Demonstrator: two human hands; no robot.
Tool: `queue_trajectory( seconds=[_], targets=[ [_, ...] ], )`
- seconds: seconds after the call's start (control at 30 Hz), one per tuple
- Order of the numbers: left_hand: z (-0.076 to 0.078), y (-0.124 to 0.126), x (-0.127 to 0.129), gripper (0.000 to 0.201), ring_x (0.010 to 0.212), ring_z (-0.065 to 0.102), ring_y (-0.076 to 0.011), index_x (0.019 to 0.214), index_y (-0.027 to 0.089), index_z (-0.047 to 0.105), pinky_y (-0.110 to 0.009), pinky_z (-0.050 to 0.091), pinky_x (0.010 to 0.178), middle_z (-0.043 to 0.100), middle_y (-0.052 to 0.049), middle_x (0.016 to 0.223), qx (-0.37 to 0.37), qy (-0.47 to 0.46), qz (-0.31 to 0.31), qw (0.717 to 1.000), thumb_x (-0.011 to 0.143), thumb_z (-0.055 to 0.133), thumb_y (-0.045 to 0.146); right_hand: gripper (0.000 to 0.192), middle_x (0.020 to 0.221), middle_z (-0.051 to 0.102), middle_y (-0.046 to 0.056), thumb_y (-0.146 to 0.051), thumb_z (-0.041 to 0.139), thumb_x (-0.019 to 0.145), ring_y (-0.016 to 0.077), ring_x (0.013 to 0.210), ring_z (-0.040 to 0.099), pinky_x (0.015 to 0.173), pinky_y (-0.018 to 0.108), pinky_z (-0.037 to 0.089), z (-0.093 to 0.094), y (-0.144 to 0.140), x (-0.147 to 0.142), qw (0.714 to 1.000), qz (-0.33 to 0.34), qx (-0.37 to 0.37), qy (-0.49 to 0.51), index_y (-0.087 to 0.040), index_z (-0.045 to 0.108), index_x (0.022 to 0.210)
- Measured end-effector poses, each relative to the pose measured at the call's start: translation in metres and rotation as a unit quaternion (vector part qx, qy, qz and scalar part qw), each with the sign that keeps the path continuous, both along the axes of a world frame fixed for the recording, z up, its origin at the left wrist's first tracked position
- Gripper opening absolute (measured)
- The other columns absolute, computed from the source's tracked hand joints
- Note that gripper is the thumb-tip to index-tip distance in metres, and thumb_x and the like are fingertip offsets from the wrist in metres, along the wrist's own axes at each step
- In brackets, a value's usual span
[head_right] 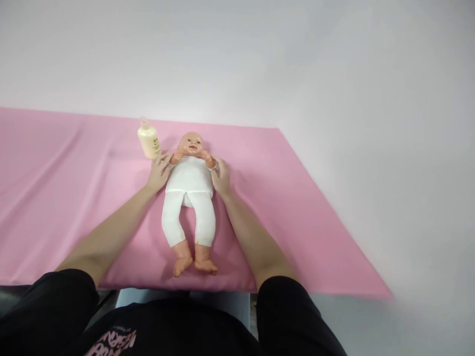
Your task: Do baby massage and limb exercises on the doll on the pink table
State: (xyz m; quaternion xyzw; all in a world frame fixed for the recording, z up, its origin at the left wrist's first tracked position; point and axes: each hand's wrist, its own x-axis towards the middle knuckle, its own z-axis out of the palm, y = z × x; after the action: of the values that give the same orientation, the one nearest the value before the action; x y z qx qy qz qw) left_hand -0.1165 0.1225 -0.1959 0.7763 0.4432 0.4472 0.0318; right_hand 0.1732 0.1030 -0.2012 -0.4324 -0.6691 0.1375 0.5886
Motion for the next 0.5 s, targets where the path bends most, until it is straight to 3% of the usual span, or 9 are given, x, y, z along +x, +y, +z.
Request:
queue_trajectory(
  seconds=[0.13,0.27,0.37,0.5],
  targets=[
    [-0.0004,-0.0016,0.005,0.047,0.128,0.05,-0.0306,0.145,0.025,0.063,-0.052,0.037,0.116,0.059,-0.014,0.136,-0.019,0.045,-0.003,0.999,0.104,0.043,0.034,0.041,0.13,0.071,0.009,-0.023,0.051,0.086,0.0268,0.124,0.062,0.115,0.05,0.048,0.0006,0.0025,-0.0023,0.998,0.037,-0.012,-0.052,-0.025,0.064,0.125],
    [0.001,-0.0033,0.0065,0.047,0.129,0.049,-0.0302,0.145,0.025,0.062,-0.051,0.036,0.117,0.06,-0.013,0.136,-0.029,0.031,0.001,0.999,0.103,0.043,0.034,0.041,0.131,0.07,0.009,-0.025,0.051,0.087,0.0266,0.124,0.061,0.117,0.049,0.046,0.0,0.003,-0.002,0.998,0.037,-0.018,-0.045,-0.024,0.064,0.126],
    [0.0023,-0.0033,0.0053,0.049,0.132,0.05,-0.0321,0.145,0.023,0.059,-0.054,0.034,0.12,0.061,-0.015,0.137,-0.021,-0.04,-0.007,0.999,0.103,0.047,0.043,0.04,0.131,0.069,0.009,-0.031,0.056,0.088,0.0261,0.126,0.06,0.119,0.049,0.043,-0.0006,0.0017,-0.0011,0.999,0.026,-0.032,0.005,-0.025,0.063,0.127],
    [0.0018,-0.0006,0.0011,0.06,0.133,0.054,-0.0308,0.146,0.021,0.053,-0.051,0.038,0.119,0.058,-0.017,0.141,-0.017,-0.216,0.005,0.976,0.1,0.053,0.061,0.043,0.138,0.065,0.009,-0.04,0.057,0.091,0.0243,0.131,0.058,0.121,0.049,0.041,0.0008,0.0001,0.0,0.992,0.012,-0.051,0.11,-0.025,0.058,0.131]
  ],
)
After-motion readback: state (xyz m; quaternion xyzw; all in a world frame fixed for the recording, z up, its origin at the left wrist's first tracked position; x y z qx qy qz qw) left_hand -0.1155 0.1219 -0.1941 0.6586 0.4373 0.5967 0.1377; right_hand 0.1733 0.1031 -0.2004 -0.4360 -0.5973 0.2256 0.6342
